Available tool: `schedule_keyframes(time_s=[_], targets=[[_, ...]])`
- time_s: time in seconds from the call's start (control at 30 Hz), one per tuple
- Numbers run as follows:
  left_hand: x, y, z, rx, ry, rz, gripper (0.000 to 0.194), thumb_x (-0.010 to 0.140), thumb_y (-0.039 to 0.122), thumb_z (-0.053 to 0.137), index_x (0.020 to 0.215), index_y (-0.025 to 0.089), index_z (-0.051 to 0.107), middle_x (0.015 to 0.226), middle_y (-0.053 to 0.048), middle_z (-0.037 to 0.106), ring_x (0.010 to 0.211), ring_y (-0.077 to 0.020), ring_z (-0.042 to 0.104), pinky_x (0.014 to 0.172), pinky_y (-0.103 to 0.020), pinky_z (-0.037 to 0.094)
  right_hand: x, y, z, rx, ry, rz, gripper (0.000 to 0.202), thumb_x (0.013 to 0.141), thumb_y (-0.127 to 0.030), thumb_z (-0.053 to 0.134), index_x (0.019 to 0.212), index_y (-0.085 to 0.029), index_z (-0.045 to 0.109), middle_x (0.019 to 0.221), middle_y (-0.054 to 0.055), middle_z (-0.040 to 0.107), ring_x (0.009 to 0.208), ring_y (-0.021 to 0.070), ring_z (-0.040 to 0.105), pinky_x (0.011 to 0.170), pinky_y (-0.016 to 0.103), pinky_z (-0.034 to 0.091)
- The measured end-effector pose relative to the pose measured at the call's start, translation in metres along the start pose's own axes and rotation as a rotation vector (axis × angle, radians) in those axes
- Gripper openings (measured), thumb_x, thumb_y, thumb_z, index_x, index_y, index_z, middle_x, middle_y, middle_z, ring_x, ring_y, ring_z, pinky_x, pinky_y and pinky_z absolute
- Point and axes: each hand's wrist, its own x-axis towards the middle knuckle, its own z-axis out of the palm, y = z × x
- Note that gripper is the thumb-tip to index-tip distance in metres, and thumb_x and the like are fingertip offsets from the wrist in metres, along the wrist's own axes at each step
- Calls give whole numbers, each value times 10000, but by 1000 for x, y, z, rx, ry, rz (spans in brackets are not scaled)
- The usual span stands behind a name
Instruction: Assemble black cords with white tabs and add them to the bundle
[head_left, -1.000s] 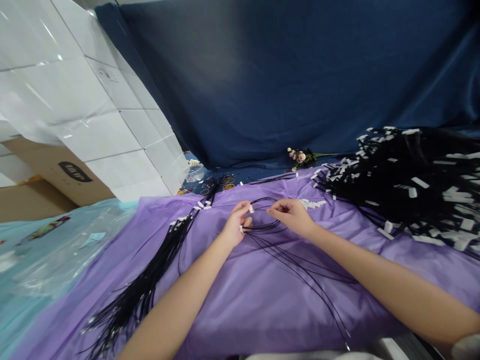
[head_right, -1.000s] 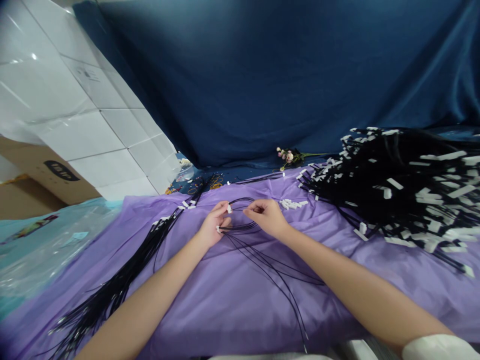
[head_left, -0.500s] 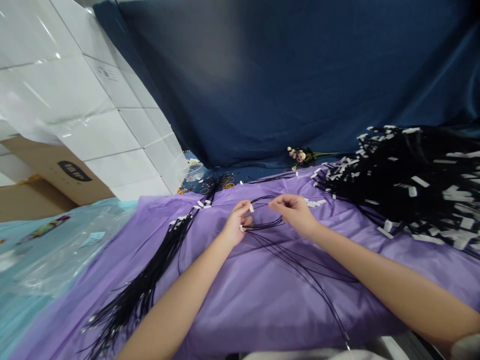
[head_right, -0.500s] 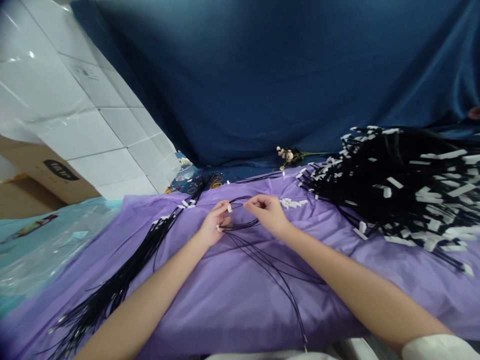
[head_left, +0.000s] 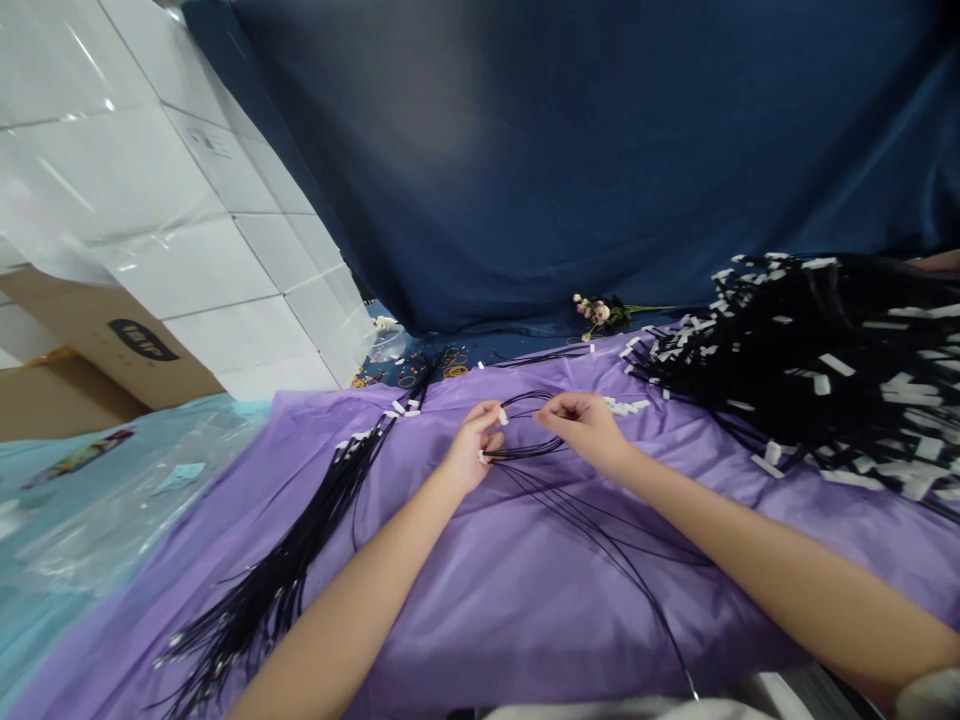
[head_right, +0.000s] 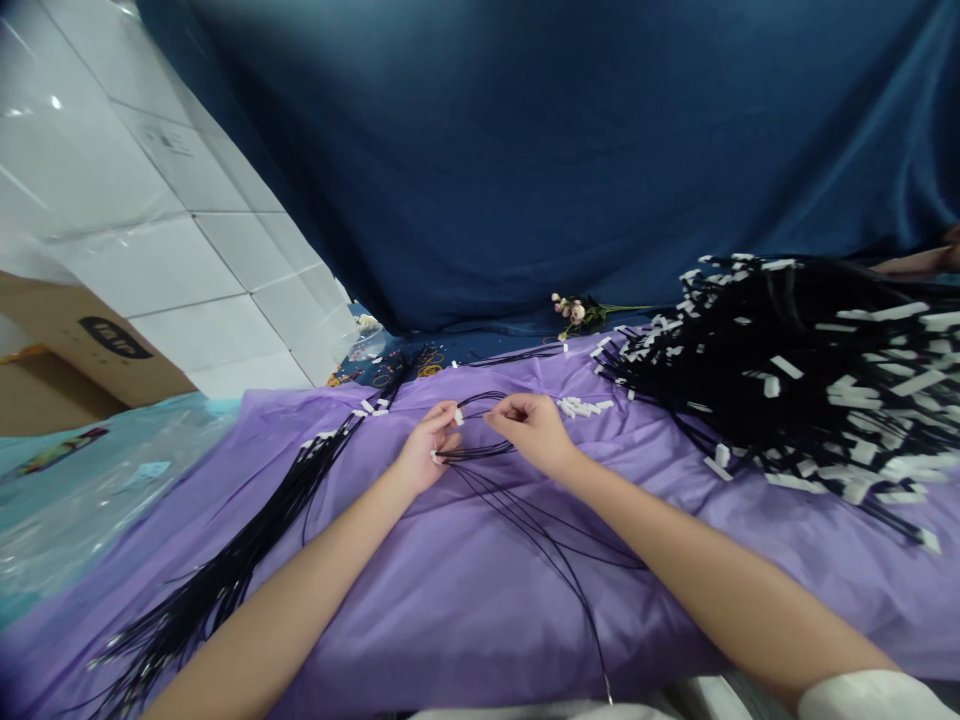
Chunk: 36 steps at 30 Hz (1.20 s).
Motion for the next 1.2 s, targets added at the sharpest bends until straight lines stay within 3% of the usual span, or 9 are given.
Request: schedule_keyframes(time_s=[0.87, 1.2], targets=[[-2, 1, 1, 3, -34, 7, 237, 678, 286, 665, 817, 190, 499, 677, 75, 444, 320, 5, 266, 301, -165, 148, 1, 2, -1, -59, 16, 12, 243, 703, -363, 608, 613, -137, 604, 540, -20, 487, 507, 87, 378, 489, 218, 304], [-1, -2, 1, 17, -28, 67, 230, 701, 306, 662, 790, 182, 489, 666, 75, 470, 310, 3, 280, 315, -168, 153, -1, 2, -2, -95, -16, -25, 247, 731, -343, 594, 587, -146, 555, 537, -30, 457, 520, 86, 371, 499, 215, 299]])
